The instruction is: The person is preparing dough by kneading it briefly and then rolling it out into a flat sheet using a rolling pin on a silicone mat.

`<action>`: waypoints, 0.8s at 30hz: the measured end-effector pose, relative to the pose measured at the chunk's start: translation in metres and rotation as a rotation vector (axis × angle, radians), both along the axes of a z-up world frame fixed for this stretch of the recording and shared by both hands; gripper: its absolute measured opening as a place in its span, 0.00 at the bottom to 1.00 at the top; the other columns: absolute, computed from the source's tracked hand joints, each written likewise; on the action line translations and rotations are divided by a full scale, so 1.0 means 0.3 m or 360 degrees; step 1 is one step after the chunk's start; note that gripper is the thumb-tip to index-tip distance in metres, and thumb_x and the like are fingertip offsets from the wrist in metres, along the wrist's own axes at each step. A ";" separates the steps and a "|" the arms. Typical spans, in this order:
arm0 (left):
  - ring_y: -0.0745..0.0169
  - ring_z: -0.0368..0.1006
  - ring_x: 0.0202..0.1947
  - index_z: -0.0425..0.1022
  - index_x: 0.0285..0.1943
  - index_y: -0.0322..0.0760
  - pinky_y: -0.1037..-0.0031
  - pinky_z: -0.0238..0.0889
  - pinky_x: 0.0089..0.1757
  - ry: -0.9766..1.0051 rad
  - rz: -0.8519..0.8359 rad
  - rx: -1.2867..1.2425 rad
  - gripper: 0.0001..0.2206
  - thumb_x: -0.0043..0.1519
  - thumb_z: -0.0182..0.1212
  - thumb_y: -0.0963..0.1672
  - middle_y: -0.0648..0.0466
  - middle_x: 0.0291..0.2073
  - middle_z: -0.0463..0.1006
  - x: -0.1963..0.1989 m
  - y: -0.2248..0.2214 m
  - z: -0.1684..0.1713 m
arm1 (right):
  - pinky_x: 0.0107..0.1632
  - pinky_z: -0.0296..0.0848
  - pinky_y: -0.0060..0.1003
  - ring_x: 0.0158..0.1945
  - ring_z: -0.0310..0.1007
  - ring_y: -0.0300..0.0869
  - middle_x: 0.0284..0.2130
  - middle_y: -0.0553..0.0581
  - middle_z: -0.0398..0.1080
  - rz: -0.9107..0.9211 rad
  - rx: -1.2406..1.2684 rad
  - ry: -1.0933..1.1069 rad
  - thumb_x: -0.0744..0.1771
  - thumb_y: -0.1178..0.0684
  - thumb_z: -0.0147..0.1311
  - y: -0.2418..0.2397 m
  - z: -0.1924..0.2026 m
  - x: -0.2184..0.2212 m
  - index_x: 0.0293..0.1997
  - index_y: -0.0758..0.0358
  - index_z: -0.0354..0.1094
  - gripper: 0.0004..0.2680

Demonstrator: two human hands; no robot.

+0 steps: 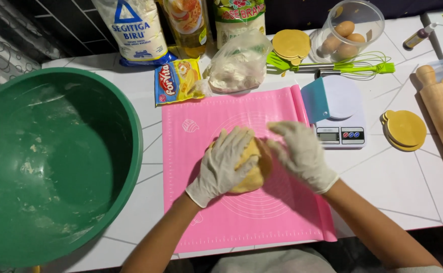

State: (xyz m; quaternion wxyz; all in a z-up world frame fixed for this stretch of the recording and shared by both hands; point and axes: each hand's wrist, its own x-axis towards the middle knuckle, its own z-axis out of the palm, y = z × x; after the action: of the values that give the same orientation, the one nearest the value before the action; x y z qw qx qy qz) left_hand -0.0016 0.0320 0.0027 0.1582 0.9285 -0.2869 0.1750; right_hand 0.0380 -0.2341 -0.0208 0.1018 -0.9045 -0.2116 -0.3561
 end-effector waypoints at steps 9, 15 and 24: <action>0.32 0.57 0.72 0.59 0.73 0.23 0.47 0.45 0.67 0.0274 0.0208 -0.0387 0.27 0.70 0.44 0.49 0.30 0.69 0.64 -0.045 0.053 -0.004 | 0.74 0.49 0.61 0.72 0.55 0.66 0.69 0.75 0.56 0.0984 0.0097 0.0402 0.68 0.46 0.52 0.284 0.050 -0.105 0.74 0.76 0.47 0.28; 0.37 0.61 0.70 0.62 0.74 0.34 0.46 0.50 0.65 0.0414 -0.0051 -0.0551 0.27 0.70 0.42 0.53 0.39 0.68 0.68 0.012 0.091 -0.030 | 0.72 0.49 0.63 0.72 0.49 0.71 0.70 0.75 0.54 0.1228 0.0449 0.0710 0.68 0.49 0.56 0.228 0.063 -0.066 0.75 0.74 0.48 0.28; 0.52 0.66 0.68 0.69 0.69 0.47 0.49 0.49 0.66 0.0305 0.0072 -0.0533 0.20 0.69 0.49 0.50 0.55 0.63 0.74 0.058 0.021 -0.143 | 0.69 0.59 0.58 0.71 0.59 0.56 0.68 0.66 0.61 0.0683 0.1283 0.1704 0.67 0.48 0.60 0.110 0.217 -0.195 0.75 0.60 0.51 0.28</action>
State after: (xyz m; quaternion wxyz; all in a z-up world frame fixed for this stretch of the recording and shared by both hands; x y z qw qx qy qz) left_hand 0.0158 0.0383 -0.0400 0.3330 0.9078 -0.2165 0.1347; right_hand -0.0205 -0.2012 0.0442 0.5873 -0.7855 -0.1575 0.1154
